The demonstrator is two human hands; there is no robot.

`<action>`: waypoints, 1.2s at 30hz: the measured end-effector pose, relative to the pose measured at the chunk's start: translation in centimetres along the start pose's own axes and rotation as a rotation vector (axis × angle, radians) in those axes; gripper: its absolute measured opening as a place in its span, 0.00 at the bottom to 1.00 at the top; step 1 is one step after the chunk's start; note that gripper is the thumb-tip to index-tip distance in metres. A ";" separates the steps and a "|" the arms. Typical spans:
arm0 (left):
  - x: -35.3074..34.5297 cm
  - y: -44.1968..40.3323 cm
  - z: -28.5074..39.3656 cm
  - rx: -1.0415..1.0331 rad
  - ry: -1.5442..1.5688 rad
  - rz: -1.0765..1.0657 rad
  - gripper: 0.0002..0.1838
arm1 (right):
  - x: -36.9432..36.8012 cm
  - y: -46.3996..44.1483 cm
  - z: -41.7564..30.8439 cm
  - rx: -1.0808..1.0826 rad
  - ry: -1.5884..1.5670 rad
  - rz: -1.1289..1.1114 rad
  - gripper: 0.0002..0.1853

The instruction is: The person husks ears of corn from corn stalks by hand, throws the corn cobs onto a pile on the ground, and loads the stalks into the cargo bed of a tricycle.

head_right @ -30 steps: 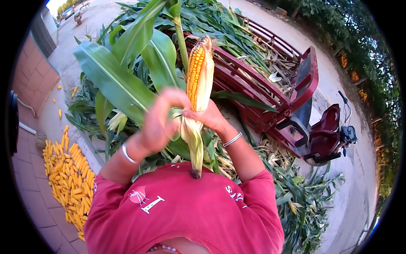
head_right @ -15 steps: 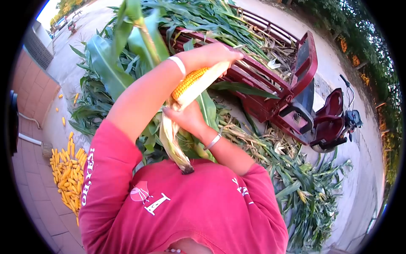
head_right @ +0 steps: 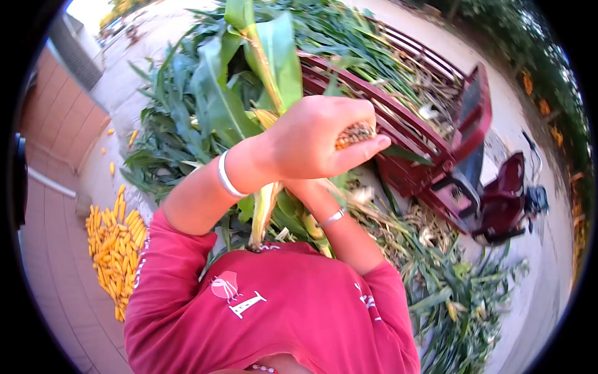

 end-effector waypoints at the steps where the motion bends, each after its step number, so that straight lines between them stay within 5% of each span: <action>1: 1.9 -0.1 0.0 -0.023 0.023 0.108 0.13 | -0.1 -1.1 -0.6 -0.021 0.072 -0.024 0.31; 3: 2.4 0.7 1.0 -0.199 -0.077 0.186 0.11 | -0.5 -3.2 -2.6 -0.078 0.221 -0.079 0.31; 4: 1.5 1.1 1.7 -0.262 -0.197 0.033 0.12 | -1.3 -4.4 -3.7 -0.104 0.280 -0.104 0.31; 8: 3.0 -1.3 7.0 -0.357 0.125 0.080 0.10 | -8.8 -6.2 -0.7 0.025 0.250 -0.147 0.31; 10: 6.1 -3.2 3.8 -0.253 0.035 0.291 0.10 | -11.9 -5.3 -0.1 -0.231 0.230 -0.350 0.41; 11: 7.7 -3.3 0.8 -0.167 0.015 0.389 0.10 | -12.6 -5.6 0.8 -0.094 0.083 -0.393 0.45; 12: 9.6 -2.0 -1.6 0.174 0.209 0.315 0.13 | -13.2 -5.8 1.7 0.036 -0.071 -0.451 0.49; 13: 10.4 -0.4 -5.4 0.227 0.294 0.501 0.14 | -13.8 -7.1 1.6 0.333 0.194 -0.419 0.49; 14: 11.8 1.7 -8.0 0.393 0.432 0.581 0.16 | -16.7 -9.1 10.2 0.269 0.278 -0.353 0.44; 15: 12.9 3.8 -10.0 0.547 0.479 0.699 0.17 | -13.8 -8.3 8.6 0.211 0.388 -0.291 0.38; 17: 14.7 8.7 -14.2 0.674 0.533 0.758 0.19 | -11.3 -8.4 8.5 0.049 -0.220 -0.290 0.32; 20: 14.6 14.6 -16.9 0.852 0.493 0.831 0.19 | -7.1 -6.2 3.0 -0.262 -0.685 -0.314 0.29; 24: 12.0 17.9 -17.7 0.951 0.549 0.870 0.18 | -6.8 -2.6 -3.7 -0.067 -0.627 -0.341 0.31; 28: 9.5 18.5 -17.0 0.974 0.658 0.977 0.17 | -8.9 -0.4 -1.3 0.243 -0.289 0.131 0.20; 33: 7.2 21.4 -18.5 1.019 0.604 1.184 0.16 | -7.6 -1.3 1.3 0.039 -0.369 0.249 0.13; 36: 5.4 23.5 -19.3 1.135 0.767 1.355 0.15 | -6.1 -2.3 1.6 -0.087 -0.824 0.405 0.13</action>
Point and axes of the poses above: each hand's wrist, its own y-axis away from the middle knuckle, its own x-axis out of the back of the hand, z = x × y, the point moved 4 cm from there along -y, towards the middle knuckle, and after that the axes turned 7 degrees about z, right-handed, at the moved point
